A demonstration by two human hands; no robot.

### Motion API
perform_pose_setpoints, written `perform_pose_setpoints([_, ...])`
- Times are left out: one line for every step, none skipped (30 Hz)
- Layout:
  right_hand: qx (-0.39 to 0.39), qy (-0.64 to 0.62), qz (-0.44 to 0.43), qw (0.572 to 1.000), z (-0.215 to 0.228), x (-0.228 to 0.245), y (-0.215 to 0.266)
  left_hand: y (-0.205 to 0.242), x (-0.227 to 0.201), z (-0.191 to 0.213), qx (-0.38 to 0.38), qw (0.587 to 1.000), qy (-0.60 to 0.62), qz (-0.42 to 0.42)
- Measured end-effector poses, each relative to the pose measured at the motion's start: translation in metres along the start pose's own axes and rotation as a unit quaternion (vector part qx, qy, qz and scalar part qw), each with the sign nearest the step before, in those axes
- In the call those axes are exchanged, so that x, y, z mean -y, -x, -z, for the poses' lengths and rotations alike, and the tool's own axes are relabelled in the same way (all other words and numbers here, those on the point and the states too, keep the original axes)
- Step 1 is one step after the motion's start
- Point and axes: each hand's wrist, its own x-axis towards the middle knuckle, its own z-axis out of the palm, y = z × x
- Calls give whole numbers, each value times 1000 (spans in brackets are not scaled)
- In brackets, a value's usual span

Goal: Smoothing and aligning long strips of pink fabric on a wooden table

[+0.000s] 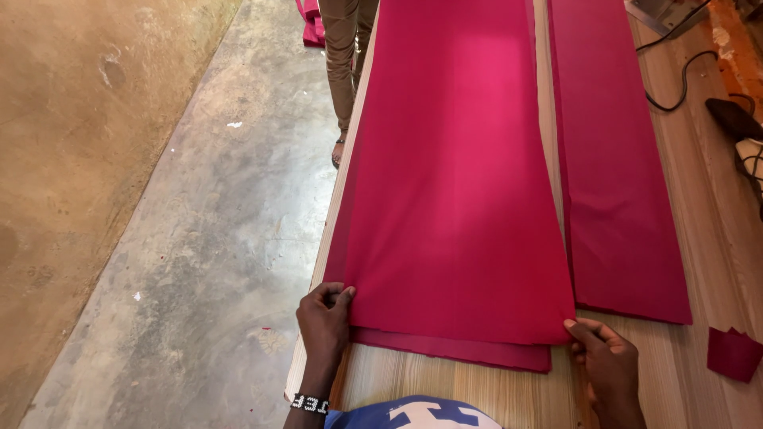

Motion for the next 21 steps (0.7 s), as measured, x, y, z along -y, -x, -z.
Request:
perform_pose_setpoints([0, 1, -1, 1000, 0, 1, 4, -3, 6, 2, 0, 1000, 0, 1])
perform_pose_setpoints([6, 24, -5, 1000, -1, 3, 7, -5, 12, 4, -11, 1000, -17, -8])
perform_pose_setpoints([14, 47, -10, 999, -2, 4, 11, -8, 18, 8, -24, 999, -34, -17])
perform_pose_setpoints([15, 48, -12, 999, 0, 3, 13, -6, 18, 13, -24, 999, -35, -15])
perform_pose_setpoints([30, 74, -4, 997, 0, 2, 13, -6, 17, 18, -22, 998, -65, -12])
perform_pose_setpoints([45, 99, 4, 994, 0, 2, 12, -6, 16, 22, -20, 995, -95, -8])
perform_pose_setpoints([46, 100, 3, 994, -1, 10, 18, -6, 16, 26, -21, 995, -95, -6])
perform_pose_setpoints([55, 142, -14, 988, -3, 17, 24, -6, 16, 30, -16, 995, -102, -2])
perform_pose_setpoints([62, 183, -30, 981, -4, 25, 29, -7, 16, 33, -11, 994, -108, 1])
perform_pose_setpoints([63, 184, -30, 981, -2, 20, 27, -6, 15, 34, -11, 994, -108, 1])
perform_pose_setpoints([80, 174, -26, 981, 1, 15, 25, -5, 15, 36, -15, 994, -109, 6])
perform_pose_setpoints([97, 165, -22, 981, 4, 10, 22, -3, 15, 38, -19, 994, -110, 12])
perform_pose_setpoints([97, 164, -22, 981, 5, 3, 18, -3, 15, 39, -19, 994, -110, 11])
perform_pose_setpoints([105, 163, -13, 981, 7, -3, 14, -2, 15, 41, -22, 993, -112, 12])
perform_pose_setpoints([114, 161, -5, 980, 8, -10, 10, -1, 15, 41, -25, 993, -114, 12])
perform_pose_setpoints([113, 161, -5, 980, 7, -8, 14, 1, 14, 43, -24, 993, -115, 12])
perform_pose_setpoints([115, 174, -12, 978, 6, -5, 18, 3, 13, 44, -24, 994, -105, 19])
perform_pose_setpoints([117, 187, -18, 975, 5, -2, 21, 4, 12, 46, -24, 995, -95, 26])
perform_pose_setpoints([117, 187, -19, 975, 5, -2, 22, 4, 12, 47, -24, 995, -95, 26])
perform_pose_setpoints([116, 195, -18, 974, 5, -3, 23, 4, 13, 48, -20, 995, -97, 25])
perform_pose_setpoints([116, 203, -18, 972, 5, -4, 23, 4, 13, 49, -15, 995, -100, 24])
